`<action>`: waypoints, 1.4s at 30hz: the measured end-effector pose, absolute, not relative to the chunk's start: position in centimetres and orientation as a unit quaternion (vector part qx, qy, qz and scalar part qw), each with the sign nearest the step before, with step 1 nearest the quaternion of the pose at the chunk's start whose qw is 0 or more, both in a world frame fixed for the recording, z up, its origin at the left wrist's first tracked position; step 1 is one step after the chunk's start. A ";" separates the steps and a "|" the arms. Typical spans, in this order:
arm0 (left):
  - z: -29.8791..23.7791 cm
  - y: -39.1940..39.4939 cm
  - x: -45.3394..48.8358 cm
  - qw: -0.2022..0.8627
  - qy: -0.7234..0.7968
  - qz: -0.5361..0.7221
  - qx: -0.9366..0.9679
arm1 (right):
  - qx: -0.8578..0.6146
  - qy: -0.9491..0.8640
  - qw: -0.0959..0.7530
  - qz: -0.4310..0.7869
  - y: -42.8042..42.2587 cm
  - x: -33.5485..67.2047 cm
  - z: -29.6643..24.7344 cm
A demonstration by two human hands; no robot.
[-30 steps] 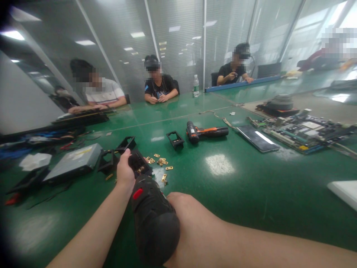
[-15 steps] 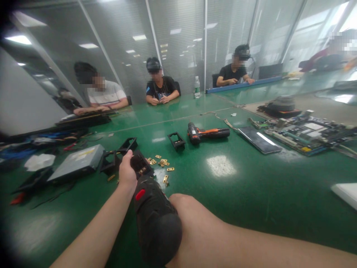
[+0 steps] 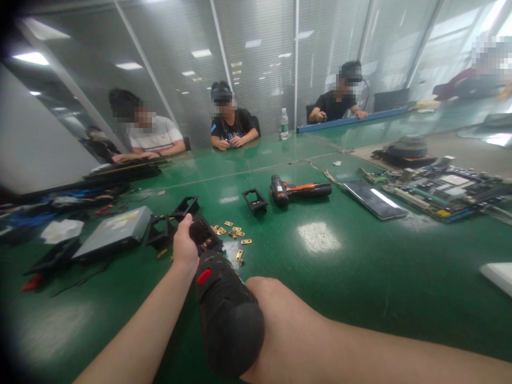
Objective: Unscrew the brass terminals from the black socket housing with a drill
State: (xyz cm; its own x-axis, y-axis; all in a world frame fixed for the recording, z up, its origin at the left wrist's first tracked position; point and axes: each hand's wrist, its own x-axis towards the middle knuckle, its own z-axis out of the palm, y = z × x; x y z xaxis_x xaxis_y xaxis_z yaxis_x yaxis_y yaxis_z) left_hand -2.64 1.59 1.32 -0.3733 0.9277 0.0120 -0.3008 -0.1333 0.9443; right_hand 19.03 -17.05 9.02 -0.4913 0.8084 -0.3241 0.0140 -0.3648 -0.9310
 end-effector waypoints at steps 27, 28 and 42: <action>1.6 1.5 -2.5 0.459 0.477 0.680 0.314 | -0.438 -0.647 0.239 0.577 -17.1 19.6 9.7; 1.6 1.5 -2.5 0.460 0.478 0.678 0.315 | -0.441 -0.644 0.236 0.580 -17.0 19.6 9.9; 1.4 1.6 -2.5 0.455 0.479 0.679 0.320 | -0.415 -0.681 0.264 0.542 -16.9 20.2 9.2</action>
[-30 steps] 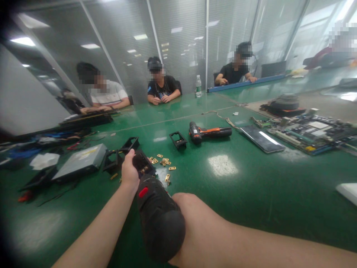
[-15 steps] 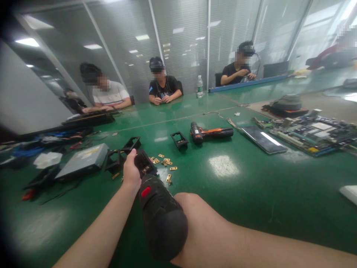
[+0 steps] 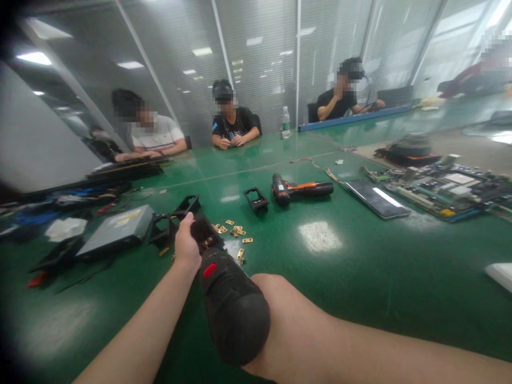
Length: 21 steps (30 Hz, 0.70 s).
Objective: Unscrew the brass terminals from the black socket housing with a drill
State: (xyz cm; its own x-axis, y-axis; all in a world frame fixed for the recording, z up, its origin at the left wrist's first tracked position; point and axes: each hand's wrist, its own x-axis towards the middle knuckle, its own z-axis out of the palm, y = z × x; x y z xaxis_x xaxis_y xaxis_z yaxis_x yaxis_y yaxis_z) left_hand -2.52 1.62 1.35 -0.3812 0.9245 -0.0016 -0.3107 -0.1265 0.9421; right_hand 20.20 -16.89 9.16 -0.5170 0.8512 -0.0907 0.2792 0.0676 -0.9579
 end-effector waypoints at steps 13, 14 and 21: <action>1.5 1.6 -2.5 0.463 0.476 0.677 0.318 | -0.426 -0.711 0.270 0.489 -17.2 21.2 6.9; 1.4 1.6 -2.5 0.461 0.476 0.678 0.318 | -0.429 -0.712 0.272 0.485 -17.2 21.4 6.7; 1.4 1.6 -2.5 0.460 0.474 0.678 0.321 | -0.429 -0.723 0.289 0.458 -17.3 21.8 6.4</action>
State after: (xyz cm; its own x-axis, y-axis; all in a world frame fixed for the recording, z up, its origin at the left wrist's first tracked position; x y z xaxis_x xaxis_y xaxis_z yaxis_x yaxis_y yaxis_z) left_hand -2.54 1.58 1.42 -0.3700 0.9290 -0.0012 -0.3203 -0.1263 0.9389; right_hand 21.80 -17.31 6.42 -0.4652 0.8849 0.0239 0.3561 0.2117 -0.9101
